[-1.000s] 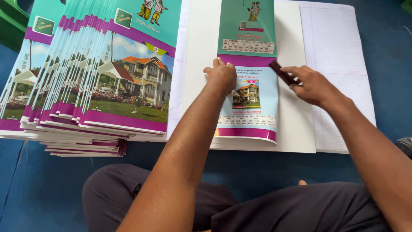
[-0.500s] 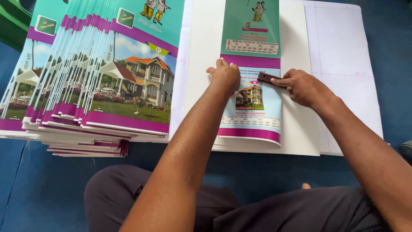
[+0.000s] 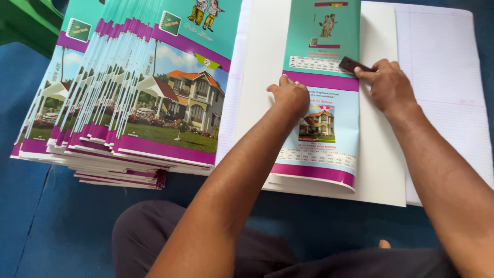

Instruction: The person sits on the floor and repeatedly folds a printed cover sheet around a stack of blank pages, then uses a small rectangular tool to press and crease the spine. The person repeats this process for multiple book units.

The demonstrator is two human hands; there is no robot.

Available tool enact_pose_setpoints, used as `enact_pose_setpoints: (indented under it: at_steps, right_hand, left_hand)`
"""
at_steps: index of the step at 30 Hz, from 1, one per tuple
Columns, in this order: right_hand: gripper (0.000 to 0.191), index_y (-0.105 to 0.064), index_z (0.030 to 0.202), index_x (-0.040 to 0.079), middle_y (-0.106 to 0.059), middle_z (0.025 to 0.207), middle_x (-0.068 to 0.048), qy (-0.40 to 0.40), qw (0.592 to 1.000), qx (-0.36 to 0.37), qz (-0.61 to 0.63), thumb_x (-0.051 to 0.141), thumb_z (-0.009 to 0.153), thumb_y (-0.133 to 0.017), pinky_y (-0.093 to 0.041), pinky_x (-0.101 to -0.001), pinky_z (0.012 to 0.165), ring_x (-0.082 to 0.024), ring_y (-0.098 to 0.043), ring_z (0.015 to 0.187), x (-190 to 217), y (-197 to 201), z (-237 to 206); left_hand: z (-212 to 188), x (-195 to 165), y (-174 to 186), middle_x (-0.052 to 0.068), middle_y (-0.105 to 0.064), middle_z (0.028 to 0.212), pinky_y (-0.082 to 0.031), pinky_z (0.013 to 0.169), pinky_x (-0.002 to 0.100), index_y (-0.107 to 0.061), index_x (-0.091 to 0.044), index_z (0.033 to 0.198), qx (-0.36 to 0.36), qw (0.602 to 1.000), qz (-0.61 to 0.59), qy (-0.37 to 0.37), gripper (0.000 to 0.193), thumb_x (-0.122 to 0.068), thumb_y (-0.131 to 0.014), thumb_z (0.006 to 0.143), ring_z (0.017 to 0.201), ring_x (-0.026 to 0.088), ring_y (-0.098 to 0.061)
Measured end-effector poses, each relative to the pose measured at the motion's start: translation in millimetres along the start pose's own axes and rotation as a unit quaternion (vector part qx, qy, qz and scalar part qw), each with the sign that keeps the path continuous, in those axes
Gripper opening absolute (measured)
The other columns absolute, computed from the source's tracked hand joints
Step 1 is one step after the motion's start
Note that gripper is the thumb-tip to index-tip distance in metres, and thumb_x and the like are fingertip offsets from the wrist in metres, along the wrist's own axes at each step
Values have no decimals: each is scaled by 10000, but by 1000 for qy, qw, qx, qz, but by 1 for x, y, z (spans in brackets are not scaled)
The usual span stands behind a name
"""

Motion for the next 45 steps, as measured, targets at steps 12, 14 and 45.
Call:
enact_pose_setpoints:
  at_steps: [12, 14, 45]
  right_hand:
    - [345, -793, 1220, 259, -609, 1117, -165, -111, 993, 41, 10, 373, 1161, -473, -515, -449, 962, -336, -574, 1083, -12, -7, 47]
    - [359, -788, 1230, 251, -605, 1113, -174, -127, 991, 43, 15, 381, 1162, -461, -507, -457, 969, -342, -568, 1084, -14, -6, 54]
    - [341, -711, 1342, 196, -567, 1252, -226, -153, 983, 88, -56, 276, 1134, -453, -524, -511, 971, -433, -565, 1178, -28, 1, 121]
  left_hand:
    - [-43, -12, 8, 204, -346, 1604, -364, 1076, 694, -367, -48, 1545, 29, 999, 29, -26, 782, -380, -719, 931, 1518, 432, -196]
    - [-49, -13, 9, 216, -373, 1596, -379, 1074, 694, -390, -34, 1538, 16, 999, 30, -32, 753, -395, -696, 952, 1516, 443, -219]
    - [-98, -33, 12, 257, -352, 1594, -378, 1093, 660, -357, 30, 1538, 62, 994, 45, -73, 847, -396, -746, 918, 1513, 473, -209]
Point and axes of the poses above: each hand's wrist, its own z-axis towards the middle knuckle, its own y-axis out of the back of the hand, x = y × z, the point moved 9 cm from there along z, towards the middle knuckle
